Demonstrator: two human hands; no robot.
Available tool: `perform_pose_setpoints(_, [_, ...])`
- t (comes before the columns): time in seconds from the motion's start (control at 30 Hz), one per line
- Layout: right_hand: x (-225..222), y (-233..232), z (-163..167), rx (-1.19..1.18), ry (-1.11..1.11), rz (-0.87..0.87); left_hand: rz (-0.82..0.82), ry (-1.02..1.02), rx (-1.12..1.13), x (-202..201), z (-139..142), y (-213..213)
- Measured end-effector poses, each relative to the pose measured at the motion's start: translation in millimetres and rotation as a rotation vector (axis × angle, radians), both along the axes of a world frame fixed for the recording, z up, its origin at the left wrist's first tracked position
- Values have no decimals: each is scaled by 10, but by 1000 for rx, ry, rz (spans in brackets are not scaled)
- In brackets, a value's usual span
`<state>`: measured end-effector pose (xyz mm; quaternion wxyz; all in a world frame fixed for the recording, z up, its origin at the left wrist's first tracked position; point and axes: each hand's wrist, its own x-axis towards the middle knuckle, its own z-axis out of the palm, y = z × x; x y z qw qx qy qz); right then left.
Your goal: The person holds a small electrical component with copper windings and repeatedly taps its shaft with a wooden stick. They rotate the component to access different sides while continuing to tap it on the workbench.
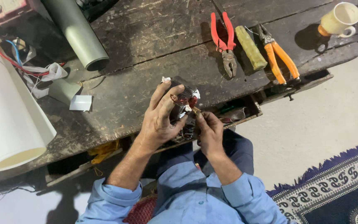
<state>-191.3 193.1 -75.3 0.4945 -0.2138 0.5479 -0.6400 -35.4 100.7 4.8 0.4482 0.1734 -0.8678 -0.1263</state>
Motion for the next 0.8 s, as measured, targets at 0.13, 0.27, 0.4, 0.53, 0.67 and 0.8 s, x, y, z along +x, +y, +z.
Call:
perform_pose_setpoints(0.13, [-39,-70,-34,-2,-380,132,46,25,0,-14,-59,3])
perform_pose_setpoints(0.27, [-88,-53,-107,-71,-472,275,29,16,19,30,-63,4])
perform_pose_setpoints(0.4, [-43,-90,-186,-25,-327,290,-11,-18,38,69,-78,-12])
perform_pose_setpoints(0.53, [135,-216,-202,-6,-354,246,-4,-31,36,45,-137,-45])
perform_pose_setpoints(0.67, [250,-381,-139,38,-518,208,-23,-36,54,49,-185,-60])
perform_pose_setpoints(0.8, [222,-437,-83,162,-509,257,-19,-11,23,52,-198,-52])
